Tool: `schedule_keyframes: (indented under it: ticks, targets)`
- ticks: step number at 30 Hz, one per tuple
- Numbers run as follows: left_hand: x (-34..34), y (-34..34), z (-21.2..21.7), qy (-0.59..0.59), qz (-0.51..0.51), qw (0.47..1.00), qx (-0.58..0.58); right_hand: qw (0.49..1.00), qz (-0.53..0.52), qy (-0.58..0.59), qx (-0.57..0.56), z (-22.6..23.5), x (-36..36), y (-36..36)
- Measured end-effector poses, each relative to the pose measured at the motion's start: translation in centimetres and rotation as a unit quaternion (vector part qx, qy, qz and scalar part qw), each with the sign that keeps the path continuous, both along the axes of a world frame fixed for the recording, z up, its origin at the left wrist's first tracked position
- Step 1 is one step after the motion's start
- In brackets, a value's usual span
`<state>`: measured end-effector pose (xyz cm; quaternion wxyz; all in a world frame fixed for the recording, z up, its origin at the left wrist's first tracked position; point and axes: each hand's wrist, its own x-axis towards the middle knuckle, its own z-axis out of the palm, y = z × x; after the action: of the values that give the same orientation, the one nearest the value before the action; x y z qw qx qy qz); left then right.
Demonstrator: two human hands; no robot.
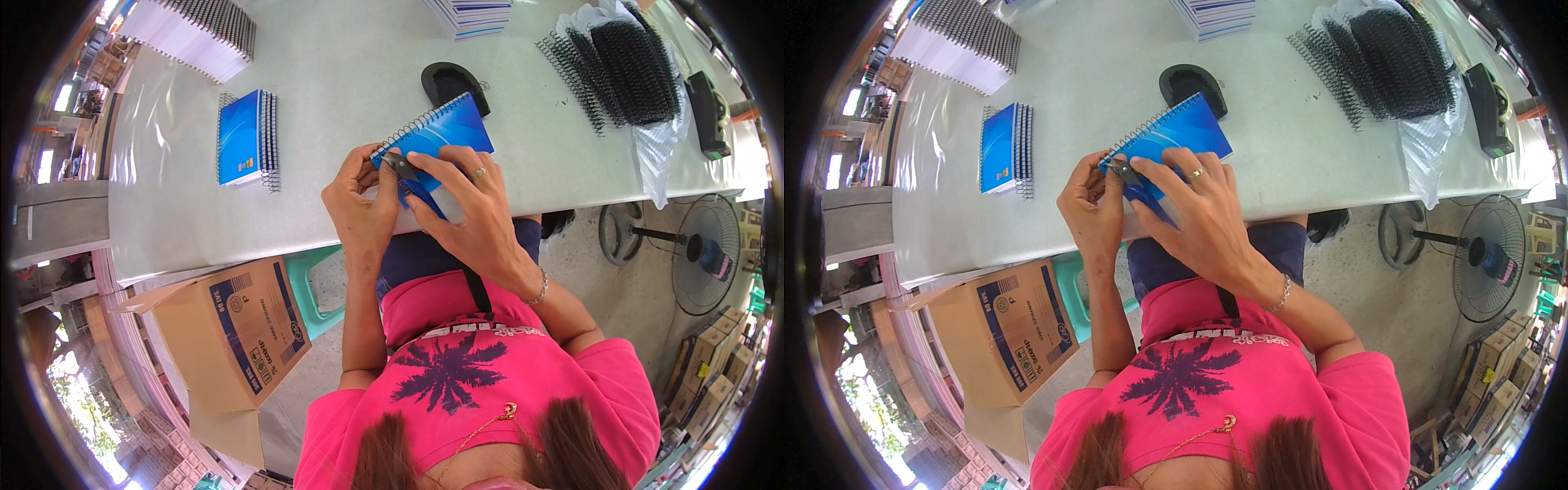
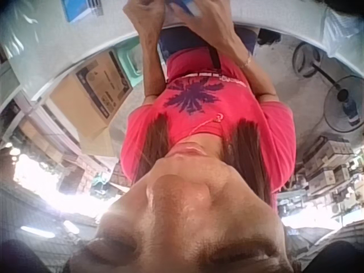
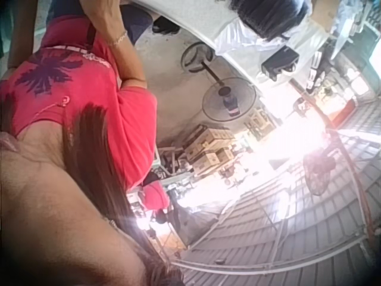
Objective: The person assembles notebooks by aligning paper and covers, threading a spiral coil through the punched holes, and trimming the excess coil with pliers.
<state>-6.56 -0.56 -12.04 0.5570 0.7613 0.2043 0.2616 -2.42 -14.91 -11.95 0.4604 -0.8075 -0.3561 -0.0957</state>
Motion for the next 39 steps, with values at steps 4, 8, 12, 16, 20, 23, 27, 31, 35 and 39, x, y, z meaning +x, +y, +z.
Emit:
schedule_keyframes:
  ticks: [4,8,12,16,20,23,27,31,35,39]
  targets:
    - [0.0,0.0,0.4,0.014,0.012,1.000,0.023,1.000,0.007,-0.007,0.016,0.2,-0.1,-0.2]
    - [0.0,0.0,-0.2,-0.001,0.010,0.999,0.042,1.000,0.018,-0.010,0.022,0.3,0.0,-0.1]
    - [-0.2,-0.2,-0.2,-0.003,0.018,0.998,0.054,1.000,0.008,-0.020,0.023,0.3,-0.2,0.1]
    - [-0.3,-0.4,-0.4,-0.014,0.025,0.995,0.092,1.000,0.011,-0.027,0.008,0.2,-0.5,0.0]
    - [-0.6,-0.8,-0.5,-0.001,0.035,0.987,0.158,0.734,0.207,0.612,0.209,2.5,0.4,-0.7]
    - [-1.0,-1.1,0.4,-0.012,0.035,0.986,0.161,0.593,0.285,0.712,0.247,3.3,2.2,-1.6]
    - [-1.2,-0.8,2.7,0.018,0.056,0.992,0.114,0.830,0.240,0.499,0.063,3.0,3.1,-3.3]
    - [-2.1,3.8,4.6,-0.007,0.159,0.981,0.106,0.989,-0.028,0.114,-0.087,2.1,7.2,-6.2]
    - [-2.1,11.5,6.6,-0.128,0.236,0.951,0.155,0.970,-0.167,-0.051,-0.168,-0.9,11.3,-8.5]
    - [-2.8,19.1,8.5,-0.081,0.217,0.955,0.187,0.966,-0.191,-0.062,-0.160,-2.4,12.1,-8.2]
